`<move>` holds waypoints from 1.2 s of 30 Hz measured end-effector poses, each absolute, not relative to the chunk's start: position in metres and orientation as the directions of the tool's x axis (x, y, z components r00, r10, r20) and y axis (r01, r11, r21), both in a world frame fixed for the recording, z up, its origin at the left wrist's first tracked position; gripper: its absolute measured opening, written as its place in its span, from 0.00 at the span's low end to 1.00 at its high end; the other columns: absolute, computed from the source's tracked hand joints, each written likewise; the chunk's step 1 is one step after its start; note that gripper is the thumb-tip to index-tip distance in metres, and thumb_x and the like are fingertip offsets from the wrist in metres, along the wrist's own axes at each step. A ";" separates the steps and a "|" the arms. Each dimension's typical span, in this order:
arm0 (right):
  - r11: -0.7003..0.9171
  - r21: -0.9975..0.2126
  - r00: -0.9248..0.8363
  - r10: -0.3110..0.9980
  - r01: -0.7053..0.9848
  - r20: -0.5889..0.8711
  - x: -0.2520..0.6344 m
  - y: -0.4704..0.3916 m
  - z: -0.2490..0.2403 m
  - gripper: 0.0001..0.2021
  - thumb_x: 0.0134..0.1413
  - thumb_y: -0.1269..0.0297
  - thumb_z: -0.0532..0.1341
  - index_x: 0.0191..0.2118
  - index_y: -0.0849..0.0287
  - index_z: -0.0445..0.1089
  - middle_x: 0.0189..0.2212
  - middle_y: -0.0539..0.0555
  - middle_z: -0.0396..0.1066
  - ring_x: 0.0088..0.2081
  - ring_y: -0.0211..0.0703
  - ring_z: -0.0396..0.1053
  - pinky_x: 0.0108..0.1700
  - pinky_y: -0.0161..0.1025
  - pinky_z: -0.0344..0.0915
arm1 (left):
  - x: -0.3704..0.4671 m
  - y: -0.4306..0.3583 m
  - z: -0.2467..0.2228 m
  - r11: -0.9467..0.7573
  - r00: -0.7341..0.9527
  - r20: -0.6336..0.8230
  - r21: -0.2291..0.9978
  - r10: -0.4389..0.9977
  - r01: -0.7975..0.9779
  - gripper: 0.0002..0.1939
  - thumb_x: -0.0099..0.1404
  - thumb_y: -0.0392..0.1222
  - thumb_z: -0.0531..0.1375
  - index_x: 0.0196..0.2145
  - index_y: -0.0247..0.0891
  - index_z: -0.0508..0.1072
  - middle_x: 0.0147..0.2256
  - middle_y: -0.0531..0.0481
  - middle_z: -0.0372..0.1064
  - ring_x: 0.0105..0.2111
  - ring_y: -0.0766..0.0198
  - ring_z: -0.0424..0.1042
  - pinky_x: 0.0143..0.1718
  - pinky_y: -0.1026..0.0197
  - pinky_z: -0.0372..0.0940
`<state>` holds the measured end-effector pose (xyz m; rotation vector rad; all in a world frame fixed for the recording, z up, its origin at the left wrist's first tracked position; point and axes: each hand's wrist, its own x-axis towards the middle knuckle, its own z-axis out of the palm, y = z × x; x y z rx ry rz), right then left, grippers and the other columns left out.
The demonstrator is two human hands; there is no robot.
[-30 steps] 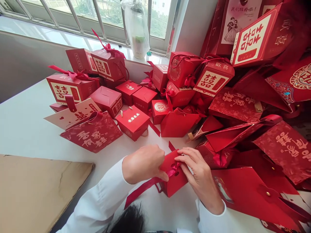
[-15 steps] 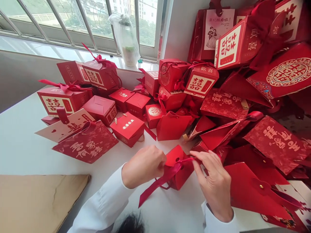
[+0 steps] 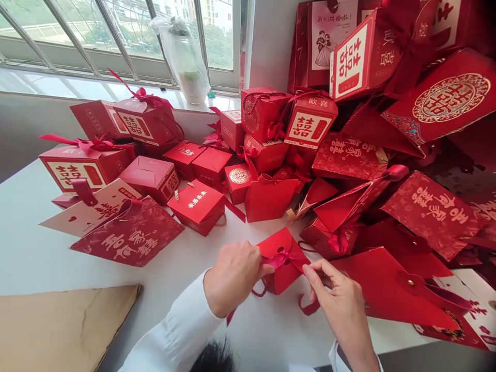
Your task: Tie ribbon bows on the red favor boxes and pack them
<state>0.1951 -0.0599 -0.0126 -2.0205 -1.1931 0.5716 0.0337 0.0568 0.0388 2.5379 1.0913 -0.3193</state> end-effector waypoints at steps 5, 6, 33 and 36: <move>-0.366 -0.867 0.432 0.879 0.337 -0.203 0.194 -0.059 -0.028 0.20 0.56 0.47 0.54 0.21 0.56 0.60 0.15 0.47 0.59 0.19 0.38 0.61 0.21 0.32 0.58 | 0.034 0.068 0.035 -0.657 0.751 -0.301 0.363 0.588 0.660 0.26 0.63 0.42 0.58 0.14 0.37 0.49 0.15 0.58 0.38 0.15 0.72 0.42 0.19 0.61 0.39; -0.369 -0.853 0.447 0.875 0.370 -0.184 0.194 -0.059 -0.028 0.21 0.56 0.47 0.53 0.20 0.56 0.58 0.16 0.47 0.57 0.19 0.37 0.58 0.21 0.32 0.56 | 0.033 0.069 0.036 -0.654 0.765 -0.302 0.399 0.568 0.643 0.25 0.62 0.40 0.58 0.14 0.37 0.49 0.16 0.58 0.38 0.16 0.71 0.41 0.20 0.61 0.39; -0.059 -0.876 0.369 0.919 0.478 0.140 0.176 -0.032 -0.028 0.52 0.39 0.67 0.68 0.65 0.54 0.35 0.56 0.63 0.57 0.55 0.55 0.61 0.53 0.52 0.64 | 0.007 0.121 0.040 -0.600 0.905 -0.164 0.701 0.392 0.387 0.10 0.59 0.32 0.51 0.27 0.33 0.71 0.20 0.56 0.57 0.20 0.73 0.52 0.21 0.69 0.48; 0.067 -0.908 0.206 0.965 0.414 0.165 0.192 -0.021 -0.022 0.55 0.37 0.71 0.67 0.66 0.53 0.29 0.57 0.62 0.56 0.56 0.52 0.61 0.55 0.51 0.61 | -0.003 0.124 0.046 -0.563 0.905 -0.194 0.728 0.378 0.391 0.11 0.61 0.35 0.51 0.29 0.33 0.73 0.23 0.54 0.62 0.22 0.72 0.56 0.22 0.70 0.50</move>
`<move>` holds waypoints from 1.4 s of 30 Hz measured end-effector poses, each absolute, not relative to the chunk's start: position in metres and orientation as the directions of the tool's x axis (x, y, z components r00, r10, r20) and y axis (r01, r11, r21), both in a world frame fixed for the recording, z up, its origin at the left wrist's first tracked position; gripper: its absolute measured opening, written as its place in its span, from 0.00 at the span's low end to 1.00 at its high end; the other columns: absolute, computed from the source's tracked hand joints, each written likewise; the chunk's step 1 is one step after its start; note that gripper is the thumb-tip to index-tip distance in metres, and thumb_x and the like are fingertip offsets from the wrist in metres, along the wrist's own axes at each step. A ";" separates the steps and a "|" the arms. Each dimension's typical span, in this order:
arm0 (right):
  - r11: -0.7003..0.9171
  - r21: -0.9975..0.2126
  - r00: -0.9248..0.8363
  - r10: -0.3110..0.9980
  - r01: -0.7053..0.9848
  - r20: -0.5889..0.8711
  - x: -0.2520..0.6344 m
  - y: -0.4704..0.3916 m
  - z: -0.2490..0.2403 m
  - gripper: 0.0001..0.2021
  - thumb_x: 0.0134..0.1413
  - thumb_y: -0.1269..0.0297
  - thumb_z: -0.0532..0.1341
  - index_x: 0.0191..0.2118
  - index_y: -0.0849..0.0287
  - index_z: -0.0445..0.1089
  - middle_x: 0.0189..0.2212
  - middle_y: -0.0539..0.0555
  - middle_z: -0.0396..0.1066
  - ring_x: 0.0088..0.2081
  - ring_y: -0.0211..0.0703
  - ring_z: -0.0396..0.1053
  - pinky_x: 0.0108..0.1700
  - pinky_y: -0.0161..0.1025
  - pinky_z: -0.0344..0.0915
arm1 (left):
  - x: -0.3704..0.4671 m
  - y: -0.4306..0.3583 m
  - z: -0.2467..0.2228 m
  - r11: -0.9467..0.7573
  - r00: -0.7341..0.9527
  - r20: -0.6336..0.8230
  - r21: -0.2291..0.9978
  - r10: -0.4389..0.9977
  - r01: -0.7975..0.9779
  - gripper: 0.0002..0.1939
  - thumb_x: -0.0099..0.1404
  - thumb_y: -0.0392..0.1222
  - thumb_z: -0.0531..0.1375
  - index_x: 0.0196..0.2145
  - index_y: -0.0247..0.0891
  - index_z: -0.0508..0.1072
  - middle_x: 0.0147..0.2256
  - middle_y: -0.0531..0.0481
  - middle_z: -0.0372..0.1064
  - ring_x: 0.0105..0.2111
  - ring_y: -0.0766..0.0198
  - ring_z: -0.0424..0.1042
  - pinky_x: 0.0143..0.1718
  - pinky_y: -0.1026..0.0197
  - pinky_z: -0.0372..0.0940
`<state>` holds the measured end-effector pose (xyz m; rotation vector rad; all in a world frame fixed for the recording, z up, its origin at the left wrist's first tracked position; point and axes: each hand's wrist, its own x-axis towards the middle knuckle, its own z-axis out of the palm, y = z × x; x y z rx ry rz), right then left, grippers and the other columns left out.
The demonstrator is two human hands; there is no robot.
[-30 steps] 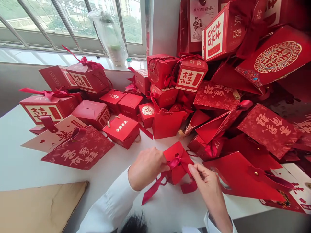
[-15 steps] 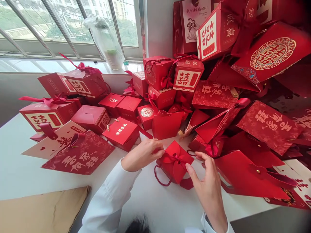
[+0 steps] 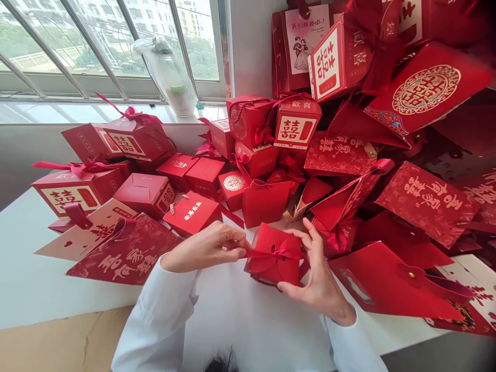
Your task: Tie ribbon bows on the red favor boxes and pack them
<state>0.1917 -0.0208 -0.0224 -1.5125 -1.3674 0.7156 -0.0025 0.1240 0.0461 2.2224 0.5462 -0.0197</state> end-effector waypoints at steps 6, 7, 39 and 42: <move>0.119 -0.813 -0.013 0.991 0.570 0.137 0.208 -0.001 -0.019 0.43 0.43 0.64 0.67 0.64 0.50 0.47 0.62 0.58 0.50 0.63 0.55 0.49 0.60 0.54 0.55 | -0.009 0.125 0.029 -0.589 0.827 -0.242 0.604 0.507 0.537 0.12 0.62 0.43 0.54 0.26 0.34 0.69 0.20 0.55 0.61 0.20 0.71 0.58 0.22 0.69 0.52; 0.126 -0.797 0.022 0.985 0.590 0.172 0.207 -0.001 -0.020 0.38 0.45 0.61 0.67 0.62 0.50 0.53 0.62 0.58 0.50 0.62 0.55 0.51 0.58 0.53 0.57 | -0.007 0.124 0.028 -0.583 0.803 -0.207 0.591 0.559 0.558 0.11 0.63 0.45 0.55 0.28 0.35 0.70 0.22 0.54 0.63 0.22 0.70 0.60 0.23 0.69 0.54; -0.018 -0.828 0.448 0.847 0.561 0.285 0.169 -0.006 -0.019 0.04 0.61 0.64 0.53 0.35 0.55 0.64 0.35 0.50 0.67 0.38 0.41 0.65 0.40 0.37 0.61 | 0.036 0.109 0.020 -0.579 0.813 0.022 0.713 0.582 0.395 0.06 0.66 0.36 0.54 0.32 0.37 0.70 0.33 0.51 0.68 0.34 0.64 0.64 0.37 0.62 0.58; 0.011 -0.742 0.382 0.852 0.670 0.358 0.169 -0.004 -0.020 0.04 0.58 0.64 0.58 0.39 0.55 0.66 0.38 0.51 0.67 0.43 0.43 0.64 0.45 0.39 0.61 | 0.037 0.106 0.020 -0.591 0.816 0.001 0.689 0.579 0.419 0.05 0.65 0.37 0.56 0.33 0.38 0.72 0.34 0.50 0.68 0.37 0.61 0.63 0.38 0.61 0.59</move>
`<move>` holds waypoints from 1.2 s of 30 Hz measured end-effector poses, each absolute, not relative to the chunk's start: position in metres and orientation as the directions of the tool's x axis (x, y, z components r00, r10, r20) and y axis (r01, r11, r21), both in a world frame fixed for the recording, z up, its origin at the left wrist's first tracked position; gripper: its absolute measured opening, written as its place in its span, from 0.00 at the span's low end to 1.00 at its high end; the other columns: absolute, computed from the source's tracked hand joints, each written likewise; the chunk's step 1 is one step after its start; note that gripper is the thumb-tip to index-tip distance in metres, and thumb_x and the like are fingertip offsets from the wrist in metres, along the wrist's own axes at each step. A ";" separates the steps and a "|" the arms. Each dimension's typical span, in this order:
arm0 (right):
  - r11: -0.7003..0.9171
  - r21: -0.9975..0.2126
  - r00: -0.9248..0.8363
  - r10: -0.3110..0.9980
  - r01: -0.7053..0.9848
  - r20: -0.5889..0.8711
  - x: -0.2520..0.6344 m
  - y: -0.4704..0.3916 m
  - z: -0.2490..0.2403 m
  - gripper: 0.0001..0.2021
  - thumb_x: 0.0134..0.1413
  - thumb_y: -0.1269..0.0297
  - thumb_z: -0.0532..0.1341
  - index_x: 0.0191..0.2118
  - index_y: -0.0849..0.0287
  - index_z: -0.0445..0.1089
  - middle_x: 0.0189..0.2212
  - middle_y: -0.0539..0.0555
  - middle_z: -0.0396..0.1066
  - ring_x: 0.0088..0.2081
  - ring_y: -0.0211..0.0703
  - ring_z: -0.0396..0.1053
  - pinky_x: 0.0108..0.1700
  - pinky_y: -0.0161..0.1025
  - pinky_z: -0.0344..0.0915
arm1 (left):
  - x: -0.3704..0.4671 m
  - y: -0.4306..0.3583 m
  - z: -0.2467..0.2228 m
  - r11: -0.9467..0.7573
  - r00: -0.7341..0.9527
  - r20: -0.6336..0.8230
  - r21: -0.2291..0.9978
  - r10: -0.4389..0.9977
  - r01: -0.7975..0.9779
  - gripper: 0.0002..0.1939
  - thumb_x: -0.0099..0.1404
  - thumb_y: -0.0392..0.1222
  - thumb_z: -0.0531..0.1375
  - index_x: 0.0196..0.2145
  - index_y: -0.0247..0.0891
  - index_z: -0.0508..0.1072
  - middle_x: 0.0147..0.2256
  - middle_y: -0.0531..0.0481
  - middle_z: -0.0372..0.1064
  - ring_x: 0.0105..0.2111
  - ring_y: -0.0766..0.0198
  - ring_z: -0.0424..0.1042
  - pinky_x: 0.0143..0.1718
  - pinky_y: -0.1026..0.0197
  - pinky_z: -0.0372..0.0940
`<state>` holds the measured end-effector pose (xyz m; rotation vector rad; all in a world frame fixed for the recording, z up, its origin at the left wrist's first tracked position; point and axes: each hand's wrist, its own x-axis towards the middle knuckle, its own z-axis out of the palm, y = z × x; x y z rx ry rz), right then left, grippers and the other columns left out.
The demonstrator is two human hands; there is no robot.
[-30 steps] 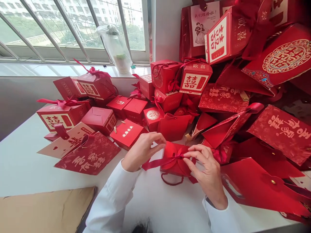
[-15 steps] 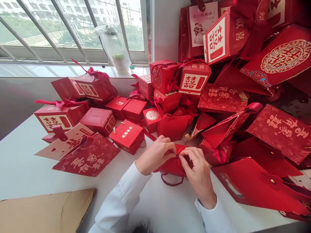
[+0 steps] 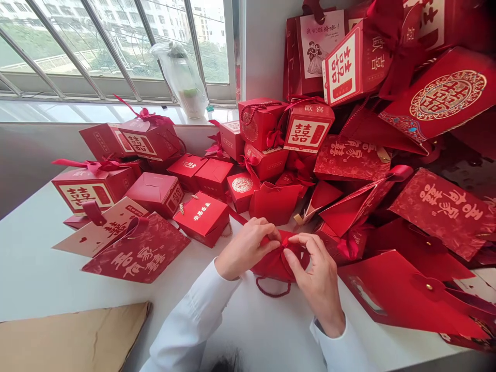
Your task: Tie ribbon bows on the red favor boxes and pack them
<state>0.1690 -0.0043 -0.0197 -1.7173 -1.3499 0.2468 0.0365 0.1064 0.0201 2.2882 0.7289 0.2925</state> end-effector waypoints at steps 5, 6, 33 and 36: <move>-0.026 -0.676 0.362 0.859 0.736 0.361 0.166 -0.002 -0.022 0.03 0.58 0.66 0.57 0.34 0.54 0.68 0.38 0.51 0.67 0.43 0.45 0.63 0.43 0.39 0.61 | 0.039 0.104 0.018 -0.614 0.814 0.004 0.659 0.581 0.435 0.06 0.64 0.36 0.57 0.28 0.37 0.71 0.32 0.50 0.66 0.37 0.61 0.62 0.37 0.62 0.59; -0.025 -0.704 0.381 0.854 0.710 0.354 0.165 -0.002 -0.022 0.04 0.59 0.66 0.57 0.34 0.54 0.68 0.37 0.51 0.67 0.42 0.44 0.64 0.43 0.39 0.61 | 0.039 0.104 0.018 -0.609 0.810 0.015 0.667 0.586 0.428 0.07 0.64 0.36 0.56 0.28 0.37 0.70 0.32 0.50 0.66 0.36 0.61 0.62 0.37 0.62 0.58; -0.017 -0.968 0.463 0.880 0.251 0.105 0.181 -0.001 -0.028 0.07 0.60 0.58 0.56 0.39 0.53 0.67 0.37 0.51 0.68 0.41 0.41 0.67 0.45 0.37 0.64 | 0.038 0.105 0.020 -0.546 0.816 0.047 0.765 0.576 0.342 0.06 0.65 0.33 0.53 0.36 0.37 0.69 0.35 0.50 0.69 0.36 0.64 0.65 0.38 0.62 0.60; -0.041 -0.890 0.422 0.890 0.454 0.174 0.179 -0.002 -0.021 0.09 0.58 0.58 0.58 0.42 0.52 0.69 0.42 0.52 0.67 0.45 0.43 0.67 0.46 0.39 0.63 | 0.037 0.104 0.020 -0.594 0.833 0.032 0.716 0.552 0.366 0.05 0.65 0.34 0.55 0.36 0.37 0.71 0.35 0.49 0.69 0.36 0.63 0.65 0.40 0.61 0.60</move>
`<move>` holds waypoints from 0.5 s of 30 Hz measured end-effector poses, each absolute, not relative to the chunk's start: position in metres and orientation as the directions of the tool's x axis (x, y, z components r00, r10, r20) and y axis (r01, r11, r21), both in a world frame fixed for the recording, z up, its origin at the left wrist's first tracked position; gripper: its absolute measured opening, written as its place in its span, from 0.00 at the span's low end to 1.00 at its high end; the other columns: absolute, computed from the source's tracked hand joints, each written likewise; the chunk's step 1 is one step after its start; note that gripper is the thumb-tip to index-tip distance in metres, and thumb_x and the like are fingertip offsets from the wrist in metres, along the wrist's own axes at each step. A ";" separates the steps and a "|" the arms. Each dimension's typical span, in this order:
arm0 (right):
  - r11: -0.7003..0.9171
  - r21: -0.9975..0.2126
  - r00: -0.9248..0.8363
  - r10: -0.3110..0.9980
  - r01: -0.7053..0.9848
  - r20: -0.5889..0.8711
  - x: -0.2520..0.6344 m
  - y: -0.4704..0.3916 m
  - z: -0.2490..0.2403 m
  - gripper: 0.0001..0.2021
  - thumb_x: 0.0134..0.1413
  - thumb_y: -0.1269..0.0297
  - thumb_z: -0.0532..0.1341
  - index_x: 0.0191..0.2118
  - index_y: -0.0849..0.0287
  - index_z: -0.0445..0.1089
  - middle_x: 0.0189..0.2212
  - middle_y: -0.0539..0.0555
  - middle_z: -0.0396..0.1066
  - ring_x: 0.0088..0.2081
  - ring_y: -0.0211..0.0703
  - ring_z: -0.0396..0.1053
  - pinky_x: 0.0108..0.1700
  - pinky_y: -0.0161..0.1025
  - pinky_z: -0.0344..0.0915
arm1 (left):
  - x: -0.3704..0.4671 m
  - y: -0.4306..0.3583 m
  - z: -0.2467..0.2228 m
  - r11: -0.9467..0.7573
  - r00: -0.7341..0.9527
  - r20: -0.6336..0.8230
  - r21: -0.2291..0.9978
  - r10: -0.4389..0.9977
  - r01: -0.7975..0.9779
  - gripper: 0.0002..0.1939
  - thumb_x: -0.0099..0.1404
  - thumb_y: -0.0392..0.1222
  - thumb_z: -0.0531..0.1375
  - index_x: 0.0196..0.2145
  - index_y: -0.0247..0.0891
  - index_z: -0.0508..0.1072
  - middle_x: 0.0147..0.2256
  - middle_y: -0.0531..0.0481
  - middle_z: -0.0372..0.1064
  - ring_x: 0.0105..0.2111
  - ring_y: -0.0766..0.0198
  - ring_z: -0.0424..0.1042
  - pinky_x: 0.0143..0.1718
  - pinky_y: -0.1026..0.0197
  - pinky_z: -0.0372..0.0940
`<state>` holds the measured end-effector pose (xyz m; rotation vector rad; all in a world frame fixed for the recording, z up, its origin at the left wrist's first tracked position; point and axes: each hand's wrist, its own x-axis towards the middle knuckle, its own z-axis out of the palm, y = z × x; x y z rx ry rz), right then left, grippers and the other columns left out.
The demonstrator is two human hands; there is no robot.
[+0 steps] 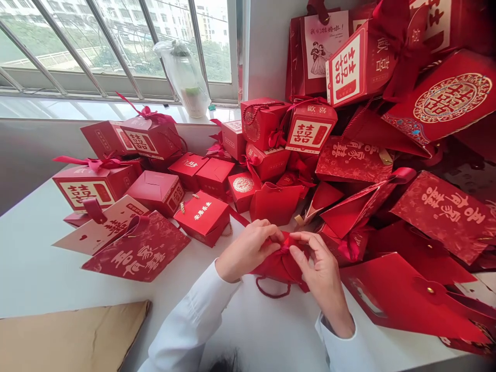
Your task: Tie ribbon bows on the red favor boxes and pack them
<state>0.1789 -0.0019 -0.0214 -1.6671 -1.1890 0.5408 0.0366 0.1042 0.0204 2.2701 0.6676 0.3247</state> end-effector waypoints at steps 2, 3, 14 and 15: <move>-0.056 -0.817 0.398 0.891 0.574 0.219 0.177 -0.002 -0.018 0.07 0.57 0.59 0.59 0.39 0.52 0.71 0.42 0.52 0.67 0.44 0.44 0.67 0.45 0.39 0.63 | 0.036 0.103 0.020 -0.612 0.842 0.012 0.693 0.539 0.382 0.03 0.64 0.36 0.57 0.34 0.36 0.72 0.35 0.49 0.67 0.36 0.62 0.66 0.39 0.61 0.60; -0.060 -0.792 0.394 0.889 0.608 0.235 0.176 -0.002 -0.016 0.06 0.57 0.59 0.58 0.37 0.53 0.71 0.41 0.53 0.67 0.43 0.44 0.67 0.44 0.39 0.63 | 0.035 0.103 0.021 -0.618 0.845 0.002 0.682 0.535 0.390 0.03 0.63 0.37 0.58 0.34 0.36 0.72 0.35 0.48 0.67 0.37 0.62 0.65 0.39 0.61 0.61; -0.076 -0.957 0.495 0.865 0.279 0.075 0.177 -0.003 -0.024 0.11 0.59 0.54 0.55 0.35 0.56 0.66 0.31 0.51 0.69 0.35 0.42 0.67 0.37 0.37 0.64 | 0.034 0.113 0.022 -0.549 0.862 0.046 0.787 0.505 0.280 0.05 0.63 0.39 0.58 0.30 0.37 0.70 0.31 0.53 0.70 0.31 0.67 0.65 0.35 0.65 0.59; -0.066 -0.966 0.508 0.858 0.250 0.073 0.178 -0.003 -0.026 0.11 0.59 0.53 0.55 0.35 0.56 0.66 0.32 0.51 0.69 0.36 0.42 0.68 0.37 0.37 0.64 | 0.033 0.113 0.022 -0.525 0.855 0.035 0.802 0.517 0.285 0.05 0.63 0.39 0.58 0.30 0.36 0.70 0.30 0.54 0.70 0.30 0.68 0.65 0.34 0.65 0.59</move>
